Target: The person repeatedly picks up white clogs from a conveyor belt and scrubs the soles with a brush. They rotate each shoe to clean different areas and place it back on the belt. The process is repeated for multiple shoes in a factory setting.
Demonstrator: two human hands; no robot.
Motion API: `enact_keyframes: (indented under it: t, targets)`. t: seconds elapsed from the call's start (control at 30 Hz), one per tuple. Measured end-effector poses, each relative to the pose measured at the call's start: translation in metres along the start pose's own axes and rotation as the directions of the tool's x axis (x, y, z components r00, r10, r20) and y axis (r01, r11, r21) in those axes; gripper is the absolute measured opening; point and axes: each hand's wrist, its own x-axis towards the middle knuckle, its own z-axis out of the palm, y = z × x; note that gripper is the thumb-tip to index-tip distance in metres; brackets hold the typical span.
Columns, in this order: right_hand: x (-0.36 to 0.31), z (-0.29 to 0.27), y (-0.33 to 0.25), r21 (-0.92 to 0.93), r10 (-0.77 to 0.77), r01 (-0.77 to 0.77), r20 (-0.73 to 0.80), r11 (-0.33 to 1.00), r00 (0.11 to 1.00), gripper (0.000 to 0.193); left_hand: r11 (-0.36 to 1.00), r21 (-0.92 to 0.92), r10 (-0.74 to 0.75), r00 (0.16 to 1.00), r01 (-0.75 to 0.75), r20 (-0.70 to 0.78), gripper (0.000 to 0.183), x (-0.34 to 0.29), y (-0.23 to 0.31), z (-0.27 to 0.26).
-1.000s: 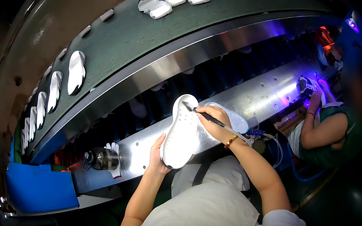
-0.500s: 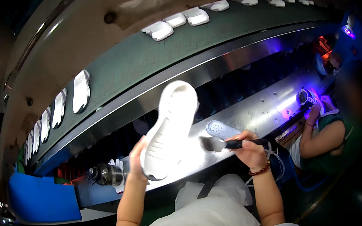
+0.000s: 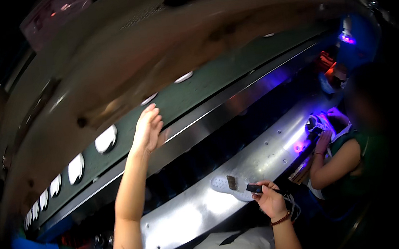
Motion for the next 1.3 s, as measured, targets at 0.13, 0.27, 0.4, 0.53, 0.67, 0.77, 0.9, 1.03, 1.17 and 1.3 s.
enact_keyframes:
  t: [0.13, 0.27, 0.4, 0.53, 0.67, 0.77, 0.9, 1.03, 1.17, 1.3]
  targets:
    - [-0.001, -0.011, -0.011, 0.046, -0.027, 0.030, -0.061, 0.998, 0.998, 0.015, 0.507, 0.811, 0.290, 0.944, -0.293, 0.160, 0.064, 0.027, 0.032, 0.022]
    - [-0.011, -0.032, -0.026, 0.086, -0.109, 0.120, -0.127, 0.989, 0.986, 0.015, 0.142, 0.864, 0.282, 0.856, -0.484, 0.433, 0.065, 0.110, 0.013, 0.067]
    - [-0.007, -0.052, -0.029, 0.134, -0.014, 0.030, -0.119, 0.991, 0.993, 0.017, -0.002, 0.893, 0.243, 0.866, -0.450, 0.437, 0.066, 0.141, 0.023, 0.044]
    - [-0.014, -0.076, -0.042, 0.179, -0.006, 0.031, -0.134, 0.983, 0.991, 0.019, -0.046, 0.871, 0.175, 0.854, -0.490, 0.490, 0.067, 0.168, 0.011, 0.061]
    - [-0.017, -0.086, -0.045, 0.230, -0.015, 0.034, -0.085, 0.972, 0.996, 0.018, -0.060, 0.858, 0.141, 0.846, -0.511, 0.514, 0.068, 0.182, 0.003, 0.069]
    - [-0.017, -0.084, -0.049, 0.244, -0.023, 0.031, -0.036, 0.969, 0.999, 0.019, -0.064, 0.850, 0.144, 0.838, -0.522, 0.526, 0.069, 0.185, 0.001, 0.072]
    - [-0.012, -0.069, -0.051, 0.259, -0.009, -0.005, 0.052, 0.966, 0.999, 0.019, -0.041, 0.840, 0.187, 0.822, -0.541, 0.538, 0.070, 0.180, 0.000, 0.070]
    - [-0.005, -0.052, -0.047, 0.169, 0.056, -0.066, 0.063, 0.983, 0.996, 0.025, -0.053, 0.792, 0.424, 0.705, -0.608, 0.569, 0.062, 0.136, -0.010, 0.097]
    - [-0.003, -0.025, -0.044, 0.056, 0.135, -0.139, 0.058, 0.989, 0.989, 0.025, -0.081, 0.879, 0.546, 0.717, -0.469, 0.433, 0.029, 0.087, 0.002, 0.065]
    - [0.006, -0.003, -0.036, -0.101, 0.034, -0.034, -0.004, 0.994, 0.999, 0.023, -0.093, 0.842, 0.504, 0.705, -0.531, 0.500, 0.018, 0.027, 0.001, 0.022]
